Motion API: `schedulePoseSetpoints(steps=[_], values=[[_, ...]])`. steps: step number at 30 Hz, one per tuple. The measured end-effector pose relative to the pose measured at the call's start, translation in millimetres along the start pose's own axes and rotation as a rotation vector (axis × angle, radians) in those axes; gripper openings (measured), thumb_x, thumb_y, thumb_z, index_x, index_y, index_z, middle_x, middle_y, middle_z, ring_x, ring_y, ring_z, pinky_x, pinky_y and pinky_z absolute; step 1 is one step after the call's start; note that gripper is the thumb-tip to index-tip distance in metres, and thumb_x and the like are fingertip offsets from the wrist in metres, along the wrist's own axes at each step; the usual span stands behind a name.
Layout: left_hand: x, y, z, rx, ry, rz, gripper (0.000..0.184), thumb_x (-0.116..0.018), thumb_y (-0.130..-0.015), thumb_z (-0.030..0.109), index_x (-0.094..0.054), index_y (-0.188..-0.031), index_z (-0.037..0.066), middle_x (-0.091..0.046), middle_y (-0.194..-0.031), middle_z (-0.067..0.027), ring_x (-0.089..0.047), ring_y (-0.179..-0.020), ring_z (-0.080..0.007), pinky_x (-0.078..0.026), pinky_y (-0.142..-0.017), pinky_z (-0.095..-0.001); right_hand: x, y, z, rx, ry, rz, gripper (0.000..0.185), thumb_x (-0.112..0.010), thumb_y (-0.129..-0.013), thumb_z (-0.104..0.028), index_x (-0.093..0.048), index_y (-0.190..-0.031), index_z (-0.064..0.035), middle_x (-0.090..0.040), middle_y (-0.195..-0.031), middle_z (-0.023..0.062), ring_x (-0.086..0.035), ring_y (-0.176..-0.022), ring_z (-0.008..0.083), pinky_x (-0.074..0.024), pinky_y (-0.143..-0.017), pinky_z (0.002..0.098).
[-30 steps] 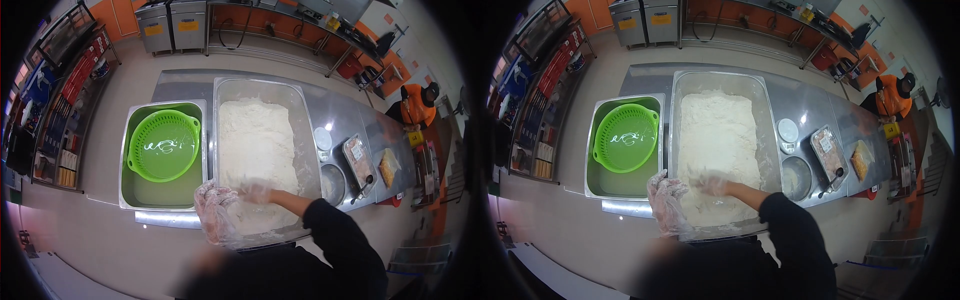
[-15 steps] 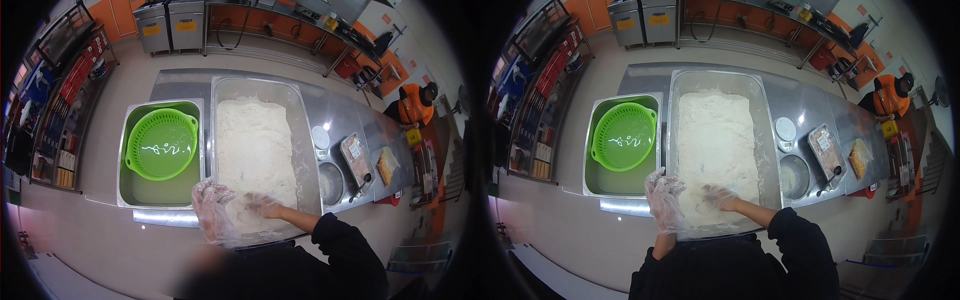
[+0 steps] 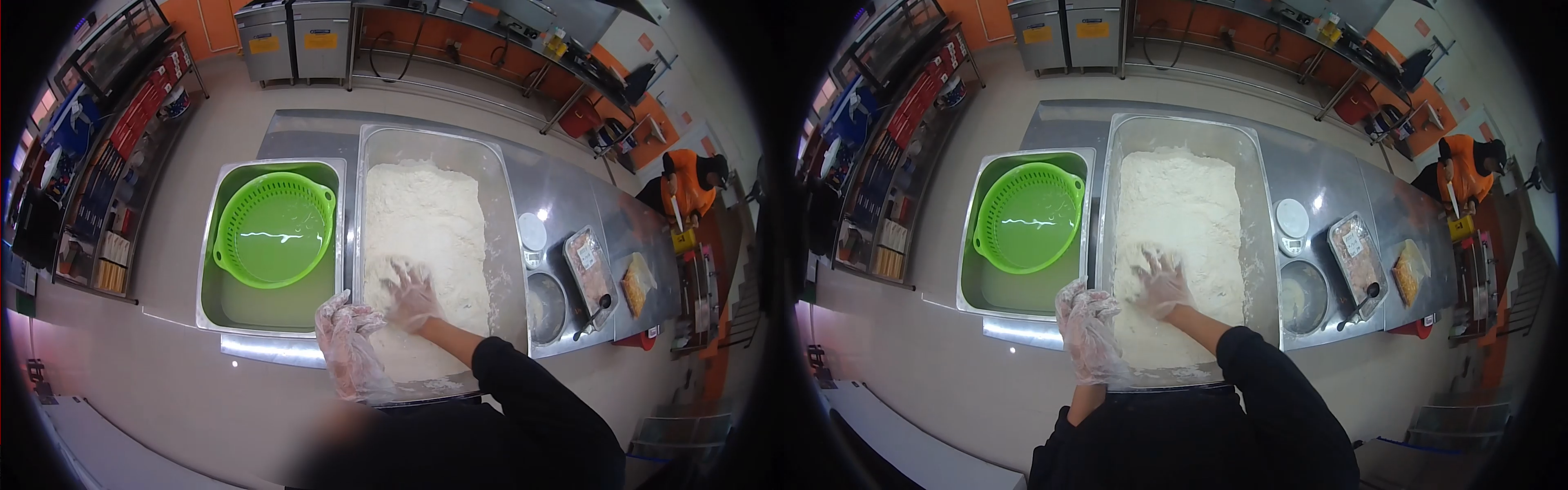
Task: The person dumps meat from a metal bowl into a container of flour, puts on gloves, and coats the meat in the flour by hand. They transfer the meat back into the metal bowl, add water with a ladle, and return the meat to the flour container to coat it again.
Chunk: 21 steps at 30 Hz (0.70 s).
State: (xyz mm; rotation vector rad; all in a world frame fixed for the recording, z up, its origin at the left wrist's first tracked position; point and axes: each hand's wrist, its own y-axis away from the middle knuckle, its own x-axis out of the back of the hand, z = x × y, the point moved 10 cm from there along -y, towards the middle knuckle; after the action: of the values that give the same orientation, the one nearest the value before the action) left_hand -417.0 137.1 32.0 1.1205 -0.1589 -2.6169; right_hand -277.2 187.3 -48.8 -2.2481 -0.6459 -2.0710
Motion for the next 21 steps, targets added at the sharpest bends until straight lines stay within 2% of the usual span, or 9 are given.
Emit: schedulePoseSetpoints(steps=[2,5,8,10,12,13,16,17,21], values=[[-6,1,1,0.012,0.027,-0.008,0.032,-0.045,-0.086,0.004,-0.042,-0.117,-0.002,-0.055,-0.090,-0.0179,-0.059,-0.080,-0.0248,-0.055,-0.067,-0.0380,-3,-11,2,-0.050,-0.014,0.076,0.066,-0.042,-0.082,-0.057,-0.036,-0.135,-0.0187,-0.018,-0.146,0.0125,-0.016,-0.134,0.0329,-0.0076,-0.107,0.0549],[-2,-2,-3,0.019,0.017,-0.017,0.032,-0.045,-0.086,0.003,-0.042,-0.117,-0.002,-0.055,-0.090,-0.0176,-0.059,-0.079,-0.0243,-0.055,-0.067,-0.0370,-43,20,-19,0.257,0.187,-0.214,0.071,-0.037,-0.081,-0.062,-0.034,-0.137,-0.0180,-0.016,-0.147,0.0116,-0.015,-0.135,0.0305,-0.0053,-0.106,0.0568],[-1,-1,-5,0.026,0.031,-0.033,0.032,-0.045,-0.086,0.003,-0.042,-0.117,-0.002,-0.056,-0.089,-0.0178,-0.060,-0.077,-0.0245,-0.055,-0.067,-0.0365,-3,40,8,0.252,0.172,-0.198,0.076,-0.031,-0.081,-0.066,-0.033,-0.137,-0.0143,-0.012,-0.148,0.0116,-0.014,-0.136,0.0279,-0.0031,-0.104,0.0607],[-4,-4,-4,0.020,0.059,-0.044,0.032,-0.045,-0.086,0.002,-0.042,-0.117,-0.002,-0.057,-0.089,-0.0182,-0.060,-0.077,-0.0248,-0.055,-0.067,-0.0365,-16,6,40,-0.006,0.010,-0.017,0.074,-0.028,-0.081,-0.067,-0.030,-0.139,-0.0197,-0.009,-0.149,0.0088,-0.009,-0.136,0.0318,-0.0011,-0.103,0.0627],[-3,-4,-5,0.040,0.060,-0.042,0.031,-0.045,-0.086,0.002,-0.041,-0.117,-0.003,-0.057,-0.088,-0.0187,-0.061,-0.076,-0.0254,-0.055,-0.067,-0.0368,-18,-19,41,-0.352,0.179,-0.040,0.072,-0.029,-0.081,-0.066,-0.028,-0.139,-0.0245,-0.008,-0.150,0.0070,-0.006,-0.136,0.0349,-0.0007,-0.103,0.0629],[-3,-3,-5,0.027,0.036,-0.035,0.031,-0.045,-0.086,0.003,-0.042,-0.116,-0.002,-0.058,-0.086,-0.0183,-0.061,-0.074,-0.0251,-0.055,-0.065,-0.0354,-21,-14,21,-0.275,0.242,-0.256,0.071,-0.031,-0.080,-0.068,-0.026,-0.139,-0.0296,-0.007,-0.150,0.0053,-0.006,-0.135,0.0404,-0.0011,-0.101,0.0653],[-7,-5,0,0.003,-0.018,-0.030,0.031,-0.047,-0.085,0.006,-0.043,-0.115,0.000,-0.058,-0.084,-0.0174,-0.061,-0.070,-0.0243,-0.055,-0.061,-0.0327,-13,26,-5,0.087,0.268,-0.127,0.073,-0.033,-0.078,-0.069,-0.027,-0.139,-0.0306,-0.004,-0.150,0.0057,-0.006,-0.134,0.0422,-0.0006,-0.097,0.0703],[-7,-4,0,0.006,-0.016,-0.034,0.031,-0.047,-0.085,0.007,-0.043,-0.116,0.000,-0.058,-0.085,-0.0172,-0.060,-0.071,-0.0240,-0.055,-0.061,-0.0327,-28,29,25,0.074,0.202,-0.005,0.072,-0.032,-0.077,-0.071,-0.024,-0.139,-0.0345,-0.003,-0.150,0.0058,-0.006,-0.134,0.0434,0.0010,-0.095,0.0731],[-9,-2,1,0.019,0.022,-0.016,0.032,-0.046,-0.085,0.008,-0.042,-0.116,-0.001,-0.058,-0.086,-0.0173,-0.060,-0.073,-0.0232,-0.055,-0.064,-0.0339,11,6,53,-0.256,0.086,-0.087,0.075,-0.030,-0.079,-0.070,-0.018,-0.142,-0.0306,-0.005,-0.150,0.0064,-0.005,-0.134,0.0426,-0.0034,-0.096,0.0725]])
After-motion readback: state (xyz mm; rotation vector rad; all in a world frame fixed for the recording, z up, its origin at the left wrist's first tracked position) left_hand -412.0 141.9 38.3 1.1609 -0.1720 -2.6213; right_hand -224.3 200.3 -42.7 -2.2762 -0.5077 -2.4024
